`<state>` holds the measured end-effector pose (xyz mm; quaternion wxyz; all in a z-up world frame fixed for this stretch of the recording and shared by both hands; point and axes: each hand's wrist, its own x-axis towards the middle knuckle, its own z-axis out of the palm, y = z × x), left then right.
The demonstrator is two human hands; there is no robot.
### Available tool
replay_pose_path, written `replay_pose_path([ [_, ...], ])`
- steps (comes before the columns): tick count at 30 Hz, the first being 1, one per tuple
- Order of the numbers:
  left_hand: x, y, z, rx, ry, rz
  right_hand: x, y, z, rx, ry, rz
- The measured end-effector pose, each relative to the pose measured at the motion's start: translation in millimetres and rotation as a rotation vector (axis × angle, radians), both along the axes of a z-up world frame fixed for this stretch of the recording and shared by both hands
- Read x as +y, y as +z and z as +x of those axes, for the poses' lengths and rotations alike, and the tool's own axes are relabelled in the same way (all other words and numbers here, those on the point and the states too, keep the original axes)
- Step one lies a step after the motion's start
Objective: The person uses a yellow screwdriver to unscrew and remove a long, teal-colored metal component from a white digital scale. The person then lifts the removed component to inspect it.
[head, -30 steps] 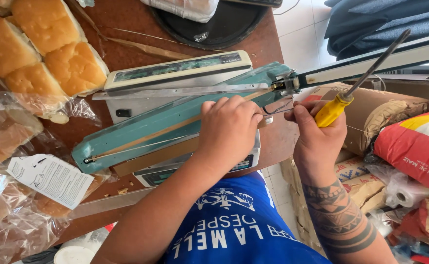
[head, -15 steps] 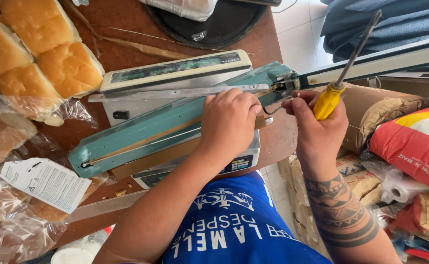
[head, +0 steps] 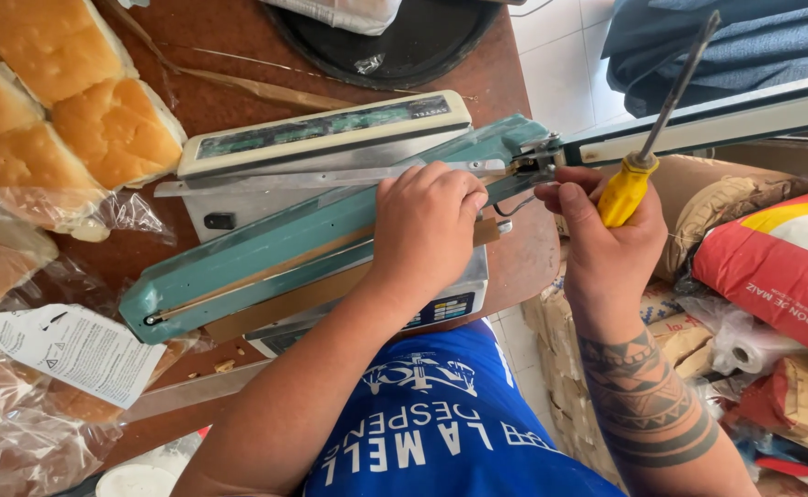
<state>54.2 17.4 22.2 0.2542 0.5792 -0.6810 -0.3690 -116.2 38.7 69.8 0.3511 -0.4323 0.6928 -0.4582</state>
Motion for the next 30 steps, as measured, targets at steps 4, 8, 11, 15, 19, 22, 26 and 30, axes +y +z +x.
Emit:
replay_pose_path([
  [4, -1, -6, -2, -0.025, 0.000, 0.008, 3, -7, -11, -0.001, -0.032, -0.024],
  [8, -3, -5, -5, -0.037, -0.006, 0.008, 5, -13, -17, -0.026, -0.057, -0.058],
  [11, -3, -5, -8, -0.056, -0.003, -0.011, 8, -18, -23, -0.031, -0.062, -0.067],
  [15, -1, -7, -13, -0.101, 0.010, -0.036, 15, -26, -34, -0.022, -0.031, -0.074],
  [19, 1, -23, -18, -0.149, 0.023, -0.113, 16, -18, -33, -0.004, -0.002, -0.071],
  [22, 1, -24, -19, -0.144, 0.026, -0.128, 20, -19, -36, 0.038, 0.032, -0.043],
  [26, -2, -4, -18, -0.180, 0.014, -0.140, 14, 13, -21, 0.177, 0.040, 0.159],
  [30, -3, -1, -19, -0.198, 0.043, -0.130, 16, 21, -23, 0.264, 0.086, 0.148],
])
